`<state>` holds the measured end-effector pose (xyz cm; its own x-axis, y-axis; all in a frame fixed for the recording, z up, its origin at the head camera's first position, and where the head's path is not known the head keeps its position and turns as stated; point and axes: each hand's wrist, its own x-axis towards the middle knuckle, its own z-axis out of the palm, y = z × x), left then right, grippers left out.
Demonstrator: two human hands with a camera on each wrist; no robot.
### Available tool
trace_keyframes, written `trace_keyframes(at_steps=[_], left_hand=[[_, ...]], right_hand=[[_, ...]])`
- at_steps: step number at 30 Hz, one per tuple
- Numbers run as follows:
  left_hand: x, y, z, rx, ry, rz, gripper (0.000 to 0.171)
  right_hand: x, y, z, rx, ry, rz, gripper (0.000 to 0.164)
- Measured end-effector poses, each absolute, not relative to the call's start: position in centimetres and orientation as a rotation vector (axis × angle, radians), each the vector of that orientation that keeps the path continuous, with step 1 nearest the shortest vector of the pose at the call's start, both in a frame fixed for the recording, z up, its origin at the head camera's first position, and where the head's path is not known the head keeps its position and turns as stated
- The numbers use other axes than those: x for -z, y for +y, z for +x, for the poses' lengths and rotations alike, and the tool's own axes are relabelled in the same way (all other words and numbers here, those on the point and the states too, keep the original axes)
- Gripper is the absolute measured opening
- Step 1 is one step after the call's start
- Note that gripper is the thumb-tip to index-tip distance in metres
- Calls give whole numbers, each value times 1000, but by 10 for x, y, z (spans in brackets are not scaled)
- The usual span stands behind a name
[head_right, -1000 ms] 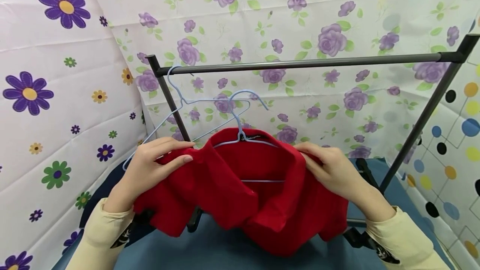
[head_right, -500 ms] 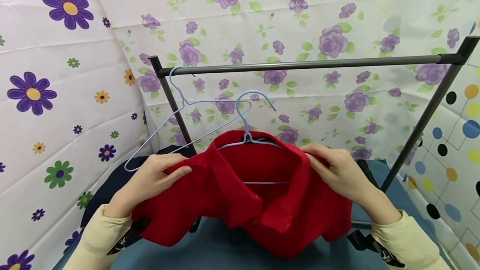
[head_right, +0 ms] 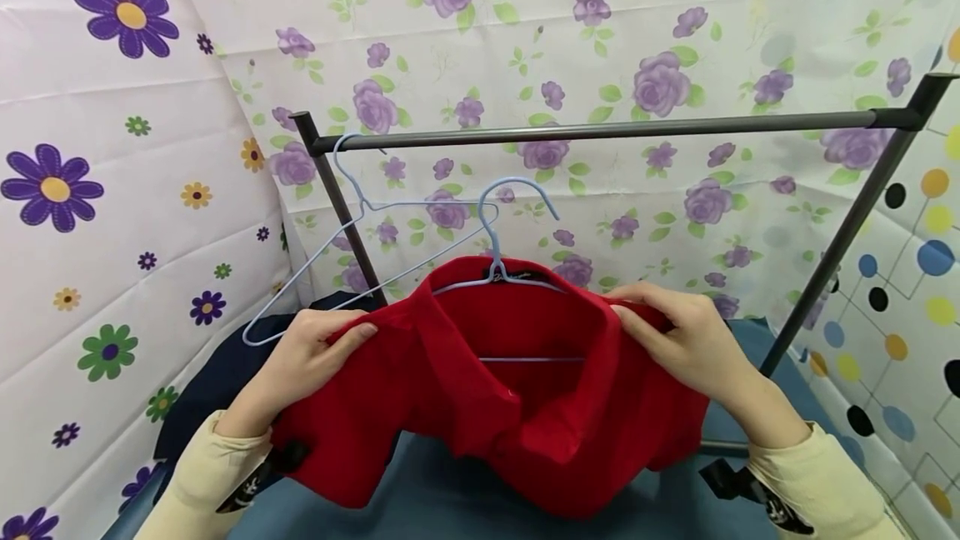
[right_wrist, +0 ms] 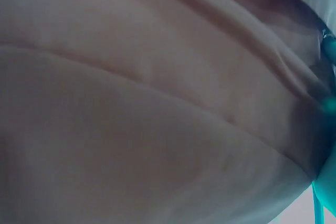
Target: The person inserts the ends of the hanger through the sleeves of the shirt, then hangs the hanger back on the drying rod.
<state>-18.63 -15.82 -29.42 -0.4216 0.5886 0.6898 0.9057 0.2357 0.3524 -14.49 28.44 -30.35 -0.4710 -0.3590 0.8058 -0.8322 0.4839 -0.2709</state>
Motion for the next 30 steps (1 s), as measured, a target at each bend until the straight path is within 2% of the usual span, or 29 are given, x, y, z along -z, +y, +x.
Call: trace_keyframes(at_steps=[4,11,16,22,24,27,30], left_hand=[[290,-157,-185,1061,-2092,-1320,19],[286,-153,-183,1087,-2074,-1138,16],[279,-146,-180,1161,-2047,-968,27],[271,-132,-178,1263,-2016,-816,22],[269,-125,-178,1282,-2003,-815,27],[266,-111,-178,1295,-1993,-833,39],[265,-97,-177,1305,-1994,-837,44]], right_hand=[[310,297,-147,-964,-2072,835,37],[341,319,-142,-1253,-2151,405,53],[373,327,-142,-1383,-2264,342,63],[400,317,-147,-1457,-2471,326,84],[403,310,-150,-1493,-2520,272,83],[404,299,-155,-1570,-2564,151,75],[404,296,-155,-1562,-2554,56,67]])
